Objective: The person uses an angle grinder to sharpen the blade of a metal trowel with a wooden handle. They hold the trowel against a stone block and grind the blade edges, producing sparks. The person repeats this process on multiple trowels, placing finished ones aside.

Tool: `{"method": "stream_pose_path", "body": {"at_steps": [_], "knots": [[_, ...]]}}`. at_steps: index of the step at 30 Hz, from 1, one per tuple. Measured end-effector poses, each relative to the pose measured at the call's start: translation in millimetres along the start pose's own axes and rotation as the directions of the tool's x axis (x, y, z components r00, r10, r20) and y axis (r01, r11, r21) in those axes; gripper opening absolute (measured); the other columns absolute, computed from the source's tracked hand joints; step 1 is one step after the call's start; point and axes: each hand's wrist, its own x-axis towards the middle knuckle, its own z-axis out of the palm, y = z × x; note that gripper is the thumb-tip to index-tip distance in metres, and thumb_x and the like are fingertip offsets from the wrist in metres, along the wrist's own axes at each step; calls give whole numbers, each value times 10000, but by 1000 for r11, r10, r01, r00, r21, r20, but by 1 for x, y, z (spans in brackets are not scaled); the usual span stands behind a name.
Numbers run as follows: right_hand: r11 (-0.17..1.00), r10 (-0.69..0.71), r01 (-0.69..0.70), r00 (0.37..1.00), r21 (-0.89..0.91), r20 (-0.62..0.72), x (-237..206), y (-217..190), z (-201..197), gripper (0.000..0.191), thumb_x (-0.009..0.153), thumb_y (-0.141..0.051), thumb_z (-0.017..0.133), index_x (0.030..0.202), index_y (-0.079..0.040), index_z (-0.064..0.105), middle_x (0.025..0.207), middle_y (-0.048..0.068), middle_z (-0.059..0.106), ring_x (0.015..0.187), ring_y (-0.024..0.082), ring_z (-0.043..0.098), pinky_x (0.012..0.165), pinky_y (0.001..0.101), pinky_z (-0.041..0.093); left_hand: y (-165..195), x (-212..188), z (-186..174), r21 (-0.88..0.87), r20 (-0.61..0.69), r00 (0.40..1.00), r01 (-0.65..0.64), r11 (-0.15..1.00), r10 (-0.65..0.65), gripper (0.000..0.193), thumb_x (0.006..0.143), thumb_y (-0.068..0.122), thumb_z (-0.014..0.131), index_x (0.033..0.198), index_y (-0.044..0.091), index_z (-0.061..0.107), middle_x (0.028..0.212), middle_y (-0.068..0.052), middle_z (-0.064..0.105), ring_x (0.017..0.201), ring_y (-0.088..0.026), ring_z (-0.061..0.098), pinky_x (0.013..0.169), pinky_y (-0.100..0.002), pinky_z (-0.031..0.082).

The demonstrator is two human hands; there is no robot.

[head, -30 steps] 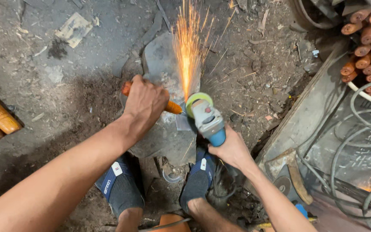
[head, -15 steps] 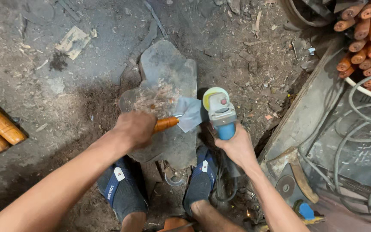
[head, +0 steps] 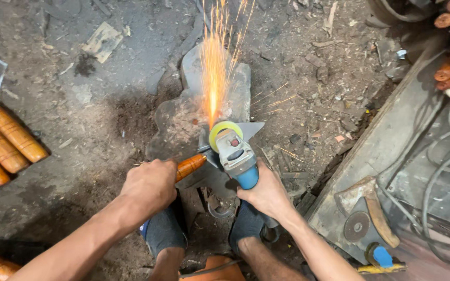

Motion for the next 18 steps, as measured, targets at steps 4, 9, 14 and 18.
{"method": "stream_pose_path", "body": {"at_steps": [4,9,14,18], "knots": [[998,62,-63,996,-14,-64,4,14,-5,707,592,-165,819,1243,-25,582,1048,187,747,1016,329,732,919,407,549,-3,-2,4,-19,-48,998,-44,999,44,250,813,128,665,1050,53,692,1010,-204,741,967,-380,734,850,-492,593],[995,66,-51,984,90,-167,17,46,-25,574,612,-137,820,1143,-6,647,1017,148,770,952,262,751,893,371,558,-6,0,9,-38,-62,998,-36,999,34,210,808,126,663,998,53,716,1013,-209,731,956,-383,735,843,-486,600],[977,136,-89,960,193,-245,29,59,-38,534,625,-103,776,1139,-13,664,970,133,765,874,248,724,829,367,566,-4,-1,7,-53,12,1000,-4,999,5,213,834,109,649,1026,57,726,1014,-205,745,962,-367,749,856,-468,609],[992,54,-30,979,124,-198,20,41,-28,527,623,-122,789,1126,-19,671,983,125,772,910,243,746,872,362,561,-1,-4,6,-49,-61,997,-47,998,44,217,824,124,672,1022,52,724,1018,-210,734,955,-373,739,847,-469,601]]}}
